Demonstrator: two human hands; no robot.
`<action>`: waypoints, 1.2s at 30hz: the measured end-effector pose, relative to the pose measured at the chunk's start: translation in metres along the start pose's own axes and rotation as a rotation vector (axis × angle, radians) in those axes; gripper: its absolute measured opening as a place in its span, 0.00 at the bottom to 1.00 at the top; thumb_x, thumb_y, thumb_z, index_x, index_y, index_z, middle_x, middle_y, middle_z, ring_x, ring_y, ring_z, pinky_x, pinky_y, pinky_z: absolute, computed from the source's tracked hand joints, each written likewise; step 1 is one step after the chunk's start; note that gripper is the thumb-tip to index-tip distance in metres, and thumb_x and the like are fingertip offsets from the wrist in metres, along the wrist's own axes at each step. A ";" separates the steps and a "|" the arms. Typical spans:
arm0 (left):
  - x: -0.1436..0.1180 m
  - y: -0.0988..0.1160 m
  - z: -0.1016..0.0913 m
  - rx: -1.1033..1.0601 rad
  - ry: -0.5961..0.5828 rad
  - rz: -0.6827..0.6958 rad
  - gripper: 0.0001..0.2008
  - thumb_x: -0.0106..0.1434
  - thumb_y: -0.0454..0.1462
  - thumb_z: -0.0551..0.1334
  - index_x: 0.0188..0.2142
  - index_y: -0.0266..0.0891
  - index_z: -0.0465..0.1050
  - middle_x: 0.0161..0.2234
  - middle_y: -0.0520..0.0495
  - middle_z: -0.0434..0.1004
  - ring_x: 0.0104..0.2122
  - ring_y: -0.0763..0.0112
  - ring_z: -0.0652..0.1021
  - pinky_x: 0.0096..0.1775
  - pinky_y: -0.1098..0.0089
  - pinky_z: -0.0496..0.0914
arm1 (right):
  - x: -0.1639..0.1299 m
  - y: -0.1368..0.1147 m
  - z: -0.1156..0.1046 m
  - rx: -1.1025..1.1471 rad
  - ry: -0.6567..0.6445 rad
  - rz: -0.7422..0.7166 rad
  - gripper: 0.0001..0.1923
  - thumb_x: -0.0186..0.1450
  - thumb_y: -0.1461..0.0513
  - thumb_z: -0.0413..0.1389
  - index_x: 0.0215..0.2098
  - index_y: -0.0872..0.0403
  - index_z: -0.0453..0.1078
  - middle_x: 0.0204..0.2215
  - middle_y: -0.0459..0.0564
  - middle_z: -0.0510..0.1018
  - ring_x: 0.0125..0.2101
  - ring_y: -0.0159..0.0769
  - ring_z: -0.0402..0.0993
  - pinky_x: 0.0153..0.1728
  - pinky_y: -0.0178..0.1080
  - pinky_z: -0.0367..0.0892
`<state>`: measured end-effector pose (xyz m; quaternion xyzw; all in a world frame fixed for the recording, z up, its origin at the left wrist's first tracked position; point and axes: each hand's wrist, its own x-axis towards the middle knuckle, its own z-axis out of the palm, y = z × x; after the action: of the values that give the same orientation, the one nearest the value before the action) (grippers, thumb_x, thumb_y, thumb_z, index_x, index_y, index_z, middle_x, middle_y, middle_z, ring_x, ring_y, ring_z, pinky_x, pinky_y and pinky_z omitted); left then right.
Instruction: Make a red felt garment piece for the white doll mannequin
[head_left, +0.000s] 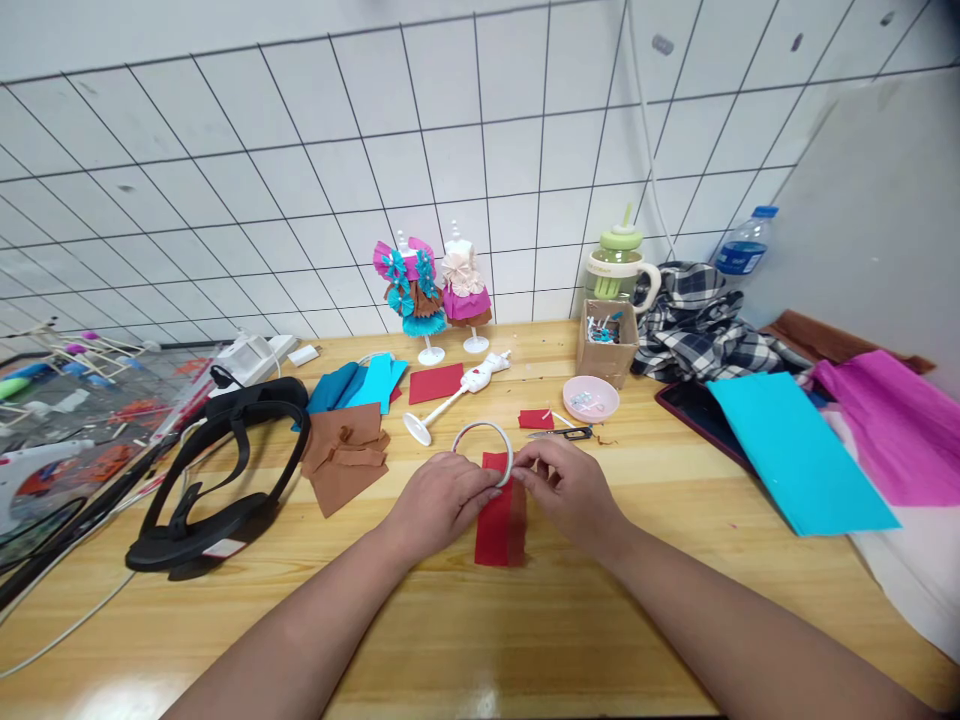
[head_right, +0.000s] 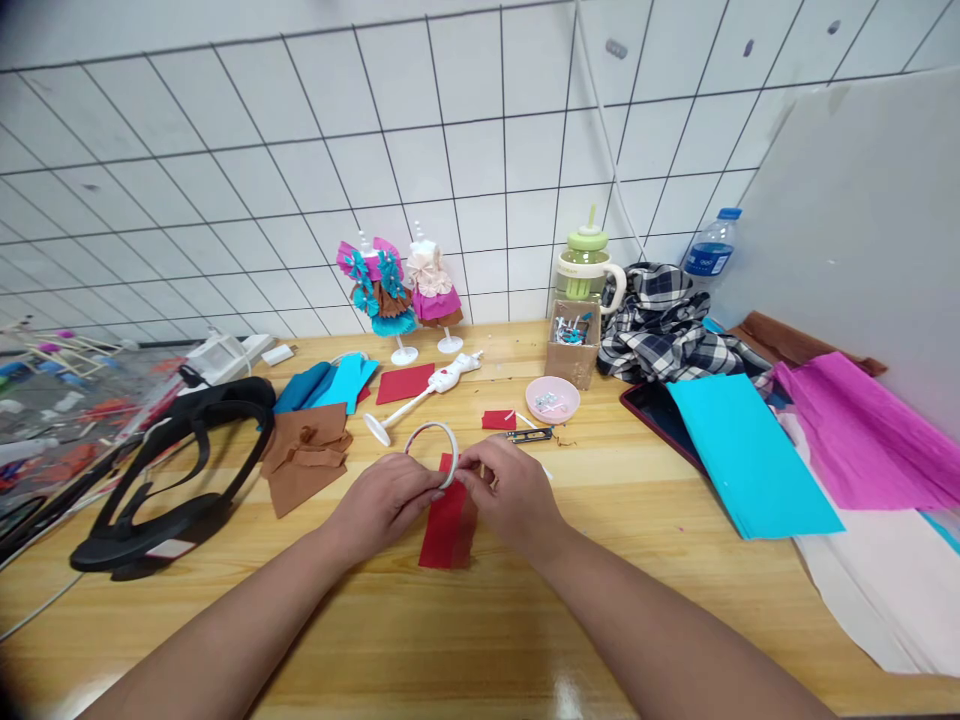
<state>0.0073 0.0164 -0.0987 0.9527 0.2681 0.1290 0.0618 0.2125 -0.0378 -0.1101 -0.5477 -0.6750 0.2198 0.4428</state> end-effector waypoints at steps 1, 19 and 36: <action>0.000 0.000 -0.001 -0.010 -0.001 0.001 0.15 0.71 0.41 0.49 0.44 0.42 0.73 0.31 0.48 0.77 0.32 0.67 0.75 0.36 0.66 0.64 | 0.001 0.000 -0.001 -0.010 0.000 -0.014 0.03 0.65 0.62 0.55 0.34 0.51 0.71 0.31 0.46 0.75 0.30 0.33 0.68 0.31 0.35 0.63; -0.002 -0.022 -0.005 -0.300 0.252 -0.465 0.15 0.68 0.43 0.50 0.35 0.40 0.72 0.32 0.49 0.78 0.34 0.66 0.76 0.37 0.68 0.68 | -0.007 -0.014 -0.002 -0.179 -0.038 -0.231 0.08 0.69 0.65 0.46 0.32 0.52 0.63 0.29 0.48 0.72 0.31 0.36 0.66 0.33 0.38 0.60; -0.003 -0.032 -0.010 -0.126 0.222 -0.470 0.23 0.71 0.47 0.44 0.45 0.45 0.76 0.46 0.45 0.75 0.50 0.58 0.71 0.53 0.53 0.60 | 0.002 0.001 -0.005 0.271 -0.158 0.226 0.06 0.65 0.59 0.50 0.30 0.52 0.63 0.25 0.43 0.67 0.25 0.30 0.60 0.25 0.33 0.59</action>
<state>-0.0140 0.0424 -0.0958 0.8385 0.4786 0.2312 0.1195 0.2174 -0.0362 -0.1078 -0.5362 -0.6061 0.3993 0.4308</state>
